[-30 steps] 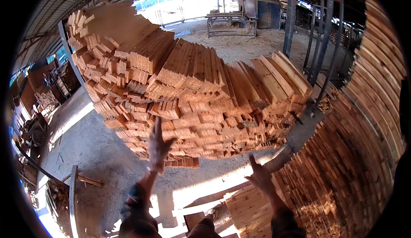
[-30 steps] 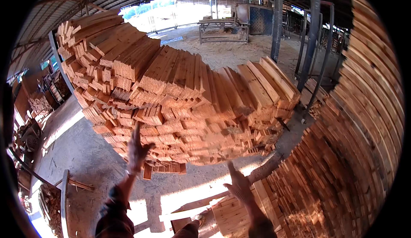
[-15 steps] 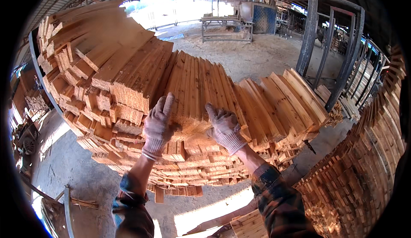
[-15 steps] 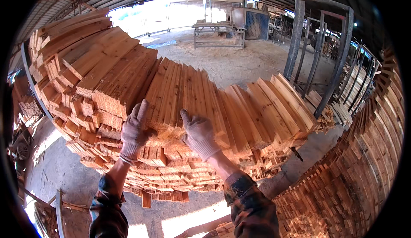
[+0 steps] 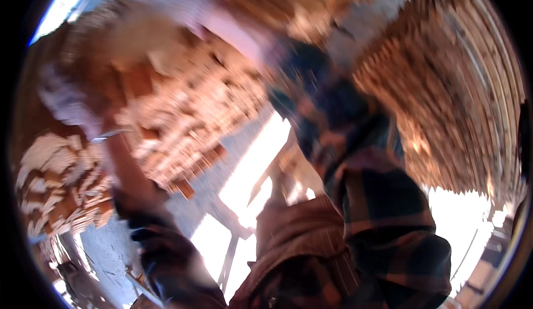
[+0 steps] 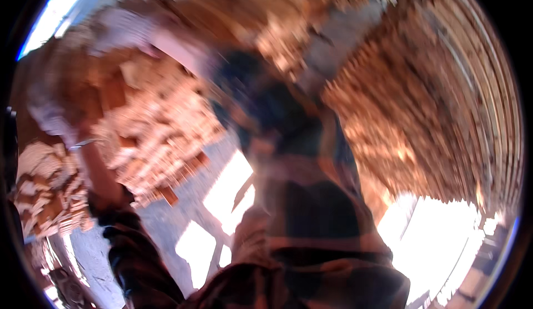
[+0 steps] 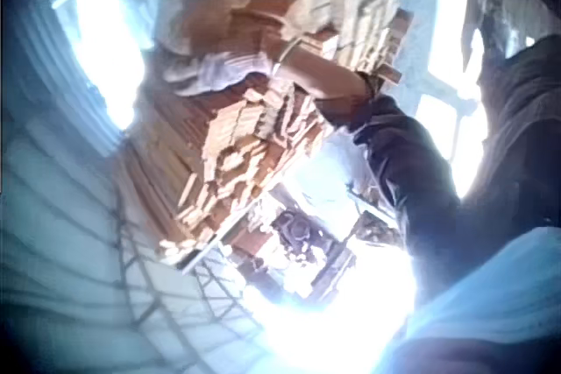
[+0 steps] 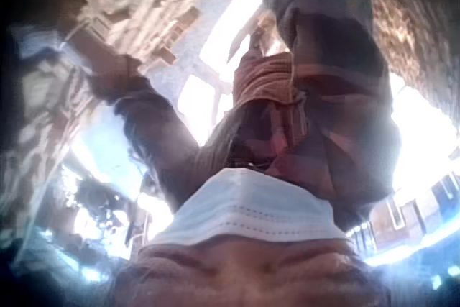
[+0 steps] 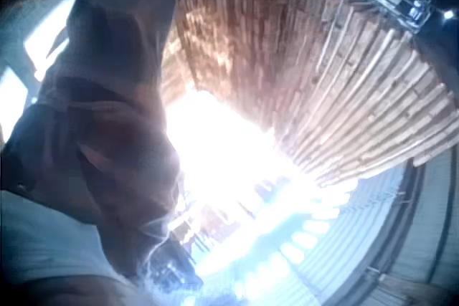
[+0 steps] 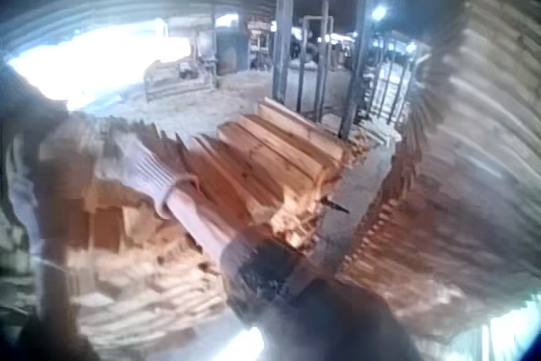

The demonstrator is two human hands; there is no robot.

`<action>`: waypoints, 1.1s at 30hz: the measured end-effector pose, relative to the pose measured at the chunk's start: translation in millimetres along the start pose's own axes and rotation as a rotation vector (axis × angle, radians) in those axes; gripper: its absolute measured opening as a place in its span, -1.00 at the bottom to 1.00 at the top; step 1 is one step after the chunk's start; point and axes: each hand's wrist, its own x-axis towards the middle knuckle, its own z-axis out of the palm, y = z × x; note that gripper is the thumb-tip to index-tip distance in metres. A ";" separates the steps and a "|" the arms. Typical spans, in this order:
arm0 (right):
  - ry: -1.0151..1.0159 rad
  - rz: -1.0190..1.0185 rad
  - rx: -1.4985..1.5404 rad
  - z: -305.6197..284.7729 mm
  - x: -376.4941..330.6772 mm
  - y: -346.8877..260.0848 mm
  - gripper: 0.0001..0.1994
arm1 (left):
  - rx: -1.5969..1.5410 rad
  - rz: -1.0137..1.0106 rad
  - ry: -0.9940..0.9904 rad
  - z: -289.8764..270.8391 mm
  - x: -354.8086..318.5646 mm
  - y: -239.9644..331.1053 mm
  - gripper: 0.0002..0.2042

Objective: The person repeatedly picks up wooden planks from a large pile on the floor and stacks them onto a growing pile. The person handles the lumber by hand, lifting and placing each piece to build a neat stack in a warehouse environment.

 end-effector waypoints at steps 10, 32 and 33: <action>-0.057 0.207 -0.056 -25.2 -253.7 -47.4 -0.45 | -0.311 -0.051 -0.662 -20.2 -0.8 21.3 -0.62; -0.322 0.243 1.185 53.0 -157.4 4.8 -0.19 | -1.416 -1.443 -0.702 -231.3 -244.6 216.7 -0.53; -0.402 0.221 1.319 74.3 -156.3 15.6 -0.19 | -1.197 -1.301 -0.760 -227.9 -232.6 195.4 -0.51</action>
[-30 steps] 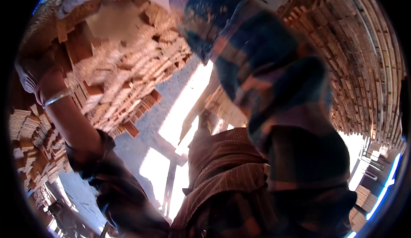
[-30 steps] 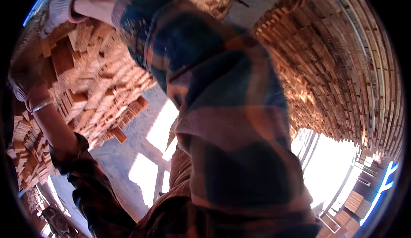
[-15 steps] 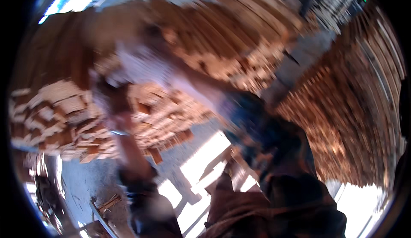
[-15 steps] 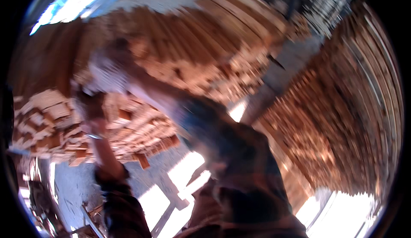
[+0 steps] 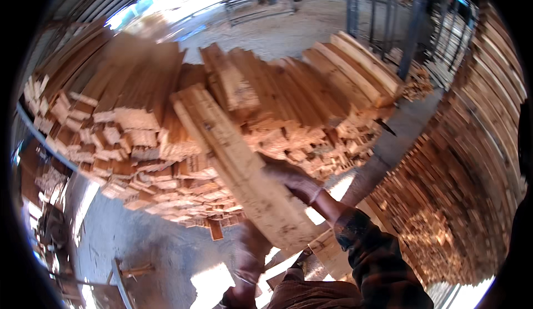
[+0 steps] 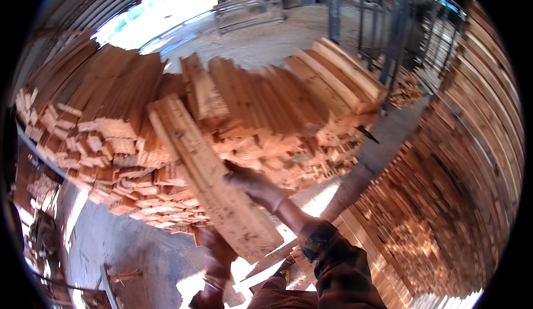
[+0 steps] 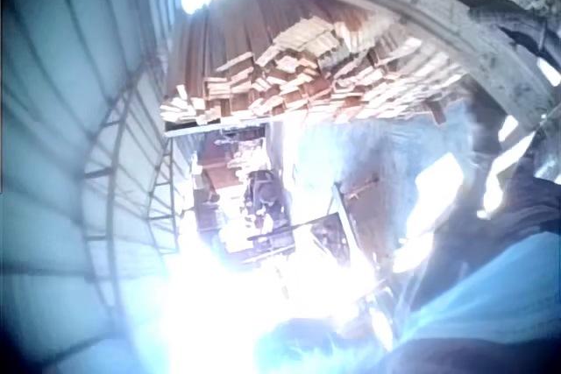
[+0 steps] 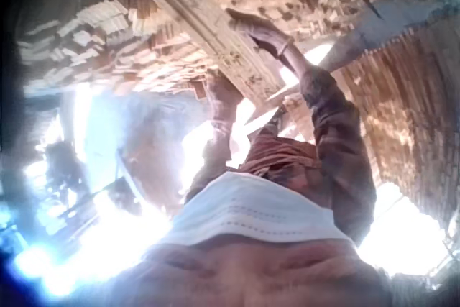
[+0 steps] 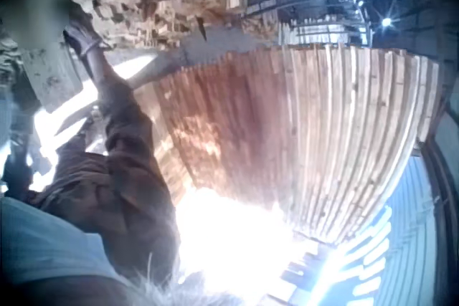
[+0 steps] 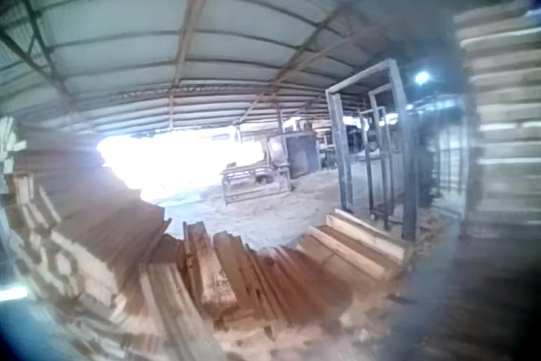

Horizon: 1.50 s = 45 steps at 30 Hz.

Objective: The person repeatedly picks up wooden planks from a large pile on the floor and stacks them onto a growing pile. The person handles the lumber by hand, lifting and placing each piece to build a neat stack in a warehouse environment.

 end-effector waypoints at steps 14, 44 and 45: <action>0.231 0.785 -0.651 84.5 -305.5 59.1 -0.06 | -0.561 -0.388 -0.129 -5.2 -128.4 -171.2 -0.68; 0.893 0.680 -1.645 -146.1 -515.9 545.2 -0.18 | -0.506 -1.121 -0.026 -68.5 -181.6 -386.7 -0.32; 0.962 0.623 -1.719 -154.4 -526.6 558.1 -0.15 | -0.417 -1.101 -0.052 -57.7 -175.8 -397.3 -0.31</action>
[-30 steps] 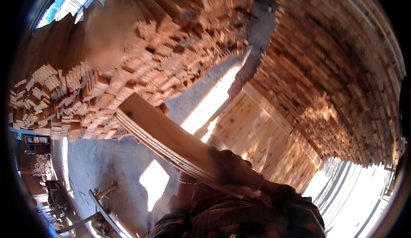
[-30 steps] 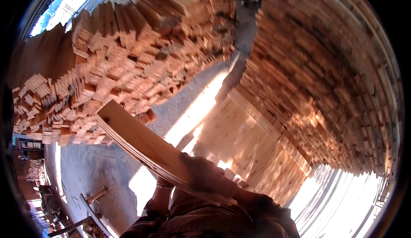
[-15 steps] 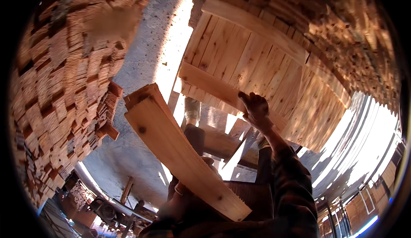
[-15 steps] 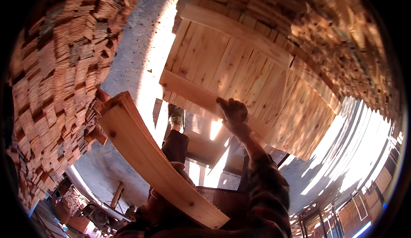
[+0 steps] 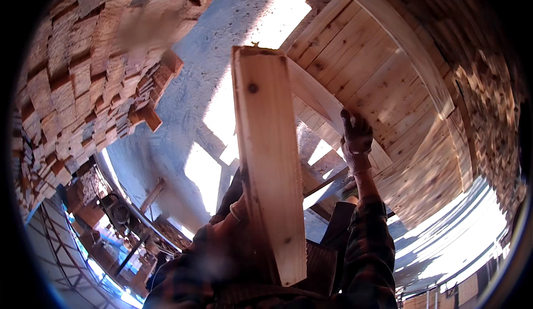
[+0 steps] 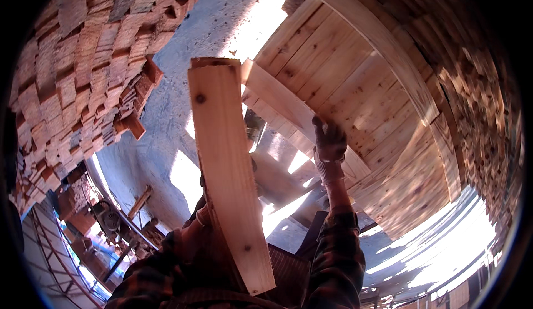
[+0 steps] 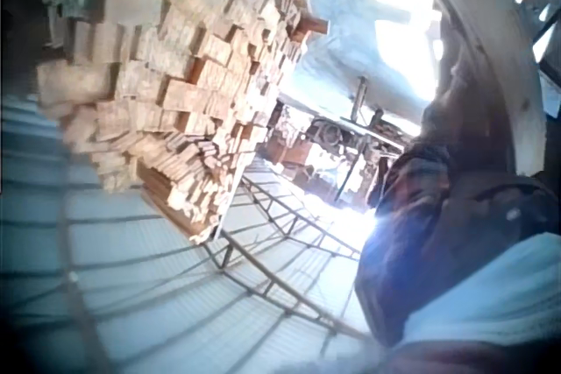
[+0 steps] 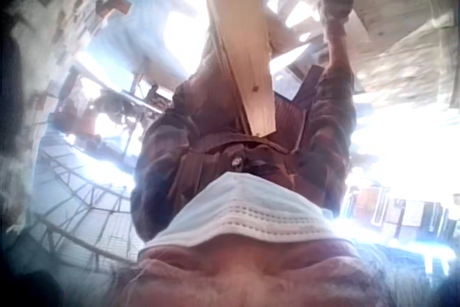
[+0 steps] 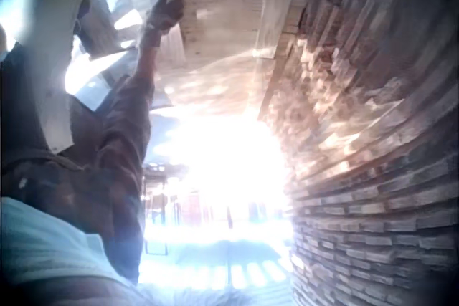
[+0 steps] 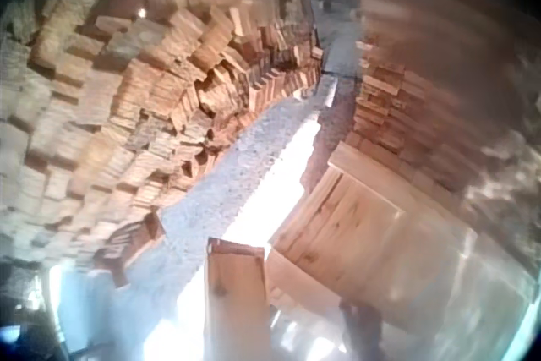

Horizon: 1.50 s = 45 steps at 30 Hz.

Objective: The person repeatedly picks up wooden planks from a large pile on the floor and stacks them onto a growing pile. The person handles the lumber by hand, lifting and placing each piece to build a neat stack in a warehouse environment.

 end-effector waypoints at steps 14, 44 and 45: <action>-0.102 0.548 1.547 -127.8 -6.2 14.2 -0.09 | 1.296 0.499 0.310 59.8 206.1 -66.7 -0.23; -0.226 0.798 -0.151 -123.5 -327.6 405.9 -0.08 | 1.892 0.927 0.332 46.3 281.3 -133.4 -0.30; -0.192 0.747 -0.165 -127.9 -314.8 413.8 -0.08 | 1.849 0.949 0.309 47.8 278.9 -132.5 -0.29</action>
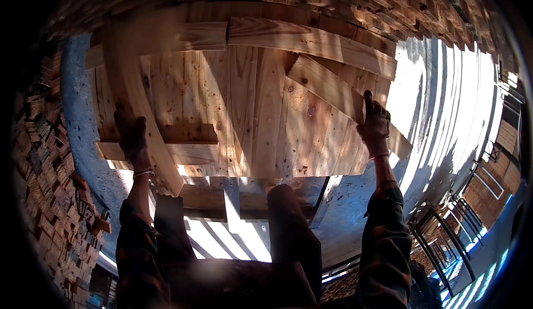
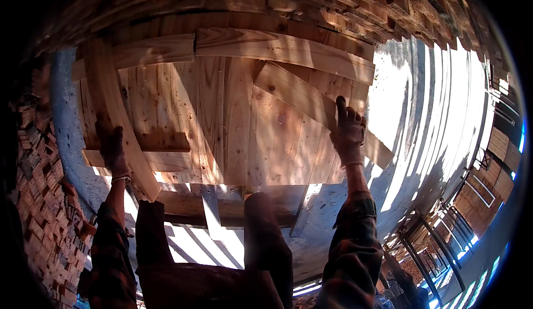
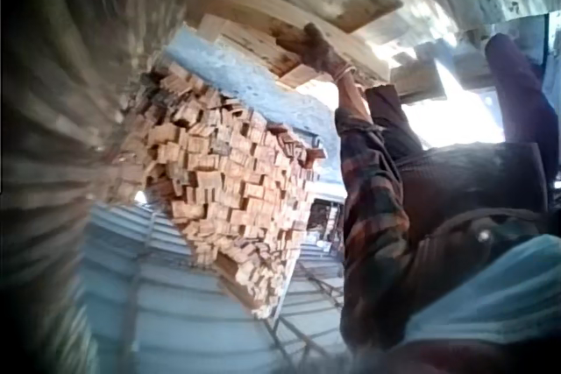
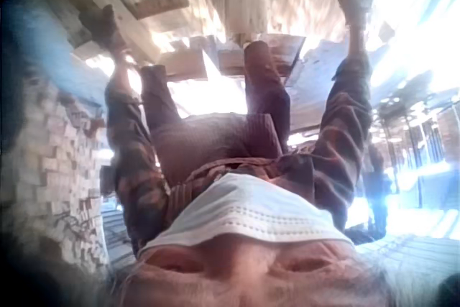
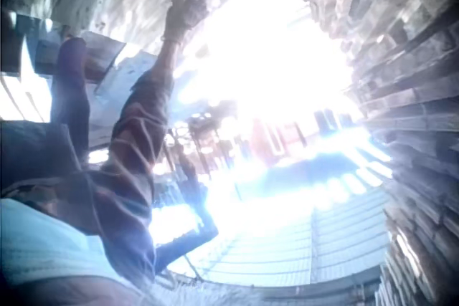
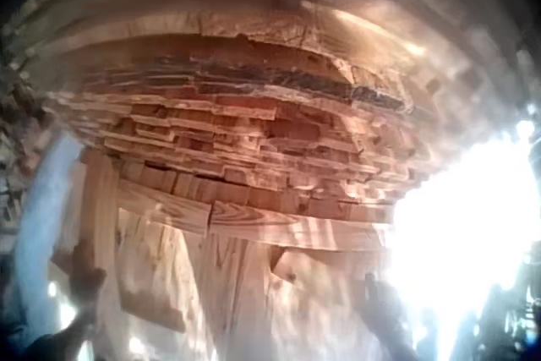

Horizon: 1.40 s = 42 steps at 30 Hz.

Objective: The person repeatedly picks up wooden planks from a large pile on the floor and stacks them onto a growing pile. The person handles the lumber by hand, lifting and placing each piece to build a neat stack in a warehouse environment.

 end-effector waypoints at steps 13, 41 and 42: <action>0.234 -0.317 0.099 53.1 -76.9 -106.7 -0.53 | 0.214 -0.244 -0.069 0.0 4.7 11.2 -0.23; -0.529 0.082 1.817 -27.9 19.6 -511.3 -0.42 | -0.755 -0.500 -0.442 -44.6 48.8 -65.5 -0.78; -0.530 0.184 1.872 -29.4 9.1 -528.3 -0.55 | -0.732 -0.546 -0.420 -54.4 50.3 -73.5 -0.77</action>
